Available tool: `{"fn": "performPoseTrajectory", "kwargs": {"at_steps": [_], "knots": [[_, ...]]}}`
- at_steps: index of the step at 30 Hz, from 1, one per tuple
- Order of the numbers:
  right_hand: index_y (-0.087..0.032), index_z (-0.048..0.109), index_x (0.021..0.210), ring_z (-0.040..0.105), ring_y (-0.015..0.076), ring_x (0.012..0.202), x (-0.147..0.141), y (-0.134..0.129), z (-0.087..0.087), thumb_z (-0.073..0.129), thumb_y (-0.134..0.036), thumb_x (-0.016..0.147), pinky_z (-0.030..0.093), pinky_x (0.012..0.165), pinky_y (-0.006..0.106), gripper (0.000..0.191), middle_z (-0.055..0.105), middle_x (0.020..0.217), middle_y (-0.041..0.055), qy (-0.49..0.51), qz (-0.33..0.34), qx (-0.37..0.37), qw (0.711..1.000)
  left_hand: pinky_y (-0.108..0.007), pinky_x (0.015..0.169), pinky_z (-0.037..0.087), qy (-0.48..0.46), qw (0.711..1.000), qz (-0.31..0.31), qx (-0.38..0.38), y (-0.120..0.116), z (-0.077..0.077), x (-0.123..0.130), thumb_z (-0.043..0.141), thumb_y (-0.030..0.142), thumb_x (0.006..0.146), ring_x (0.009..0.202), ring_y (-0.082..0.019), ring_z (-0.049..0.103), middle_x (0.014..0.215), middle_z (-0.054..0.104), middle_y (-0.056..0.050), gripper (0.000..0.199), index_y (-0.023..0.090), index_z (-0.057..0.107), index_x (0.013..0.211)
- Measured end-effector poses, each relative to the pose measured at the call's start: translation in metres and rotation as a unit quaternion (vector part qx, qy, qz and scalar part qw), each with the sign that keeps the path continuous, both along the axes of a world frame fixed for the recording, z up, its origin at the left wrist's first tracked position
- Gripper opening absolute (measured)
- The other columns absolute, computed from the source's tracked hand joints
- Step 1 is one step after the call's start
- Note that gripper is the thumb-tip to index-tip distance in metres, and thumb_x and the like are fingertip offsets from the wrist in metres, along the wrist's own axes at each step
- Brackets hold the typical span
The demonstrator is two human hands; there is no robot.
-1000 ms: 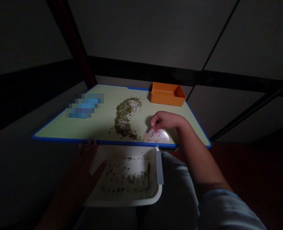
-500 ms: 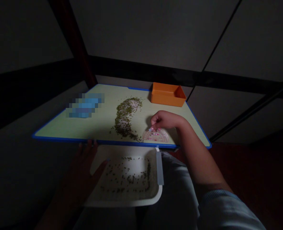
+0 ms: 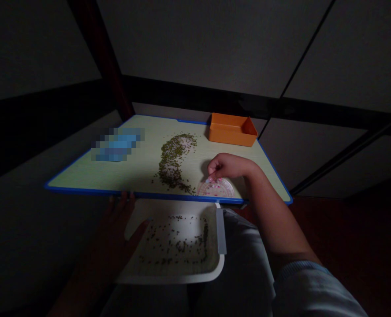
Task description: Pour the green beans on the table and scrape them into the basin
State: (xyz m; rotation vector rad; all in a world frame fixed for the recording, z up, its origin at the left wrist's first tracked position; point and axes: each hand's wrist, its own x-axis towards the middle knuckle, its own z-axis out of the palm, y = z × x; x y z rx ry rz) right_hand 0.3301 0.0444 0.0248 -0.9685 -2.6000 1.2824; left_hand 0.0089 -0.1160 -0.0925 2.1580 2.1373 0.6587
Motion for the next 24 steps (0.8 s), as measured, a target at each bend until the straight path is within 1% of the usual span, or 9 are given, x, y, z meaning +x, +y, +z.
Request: {"fn": "performPoseTrajectory", "kwargs": {"at_steps": [4,10,17,20,24], "knots": [[-0.014,0.062,0.064,0.048,0.0081,0.055,-0.0001,-0.0009,0.0012,0.067,-0.03,0.075,0.033,0.059,0.023,0.02,0.057,0.056,-0.0041,0.001,0.001,0.001,1.0,-0.058,0.116,0.03,0.006,1.0,-0.007,0.003,-0.0001,0.0016,0.0008,0.039,0.06,0.082,0.148,-0.034,0.015,0.159,0.028,-0.01,0.076,0.018,0.033,0.146],[-0.014,0.063,0.064,0.048,0.0083,0.055,-0.0007,-0.0012,0.0012,0.067,-0.031,0.075,0.033,0.059,0.024,0.021,0.057,0.056,-0.0038,0.001,0.008,0.004,1.0,-0.058,0.116,0.03,0.004,1.0,-0.007,0.0,-0.0014,0.002,0.0003,0.039,0.059,0.083,0.149,-0.033,0.014,0.159,0.027,-0.009,0.076,0.02,0.029,0.147],[-0.013,0.062,0.066,0.047,0.0078,0.056,-0.0027,-0.0027,0.0005,0.066,-0.031,0.077,0.033,0.06,0.024,0.021,0.057,0.056,-0.004,0.003,0.009,0.006,1.0,-0.056,0.118,0.027,-0.001,1.0,0.001,-0.019,-0.0012,0.0044,0.0027,0.036,0.06,0.083,0.149,-0.032,0.011,0.16,0.025,-0.009,0.077,0.018,0.029,0.147],[-0.014,0.062,0.066,0.047,0.0079,0.056,-0.0032,-0.0031,0.0003,0.066,-0.031,0.077,0.034,0.06,0.023,0.021,0.057,0.057,-0.0037,0.011,0.004,0.002,1.0,-0.056,0.118,0.028,0.003,1.0,-0.002,-0.016,-0.0008,0.003,0.0018,0.037,0.061,0.083,0.149,-0.032,0.012,0.16,0.026,-0.01,0.078,0.017,0.031,0.146],[-0.014,0.061,0.065,0.048,0.0082,0.055,-0.0048,-0.0036,-0.0006,0.067,-0.031,0.076,0.034,0.059,0.023,0.021,0.058,0.057,-0.0034,0.021,-0.005,-0.007,1.0,-0.056,0.117,0.029,0.008,1.0,-0.005,-0.006,-0.0007,0.0001,0.0004,0.038,0.06,0.083,0.15,-0.031,0.012,0.16,0.026,-0.01,0.076,0.018,0.03,0.146]]}}
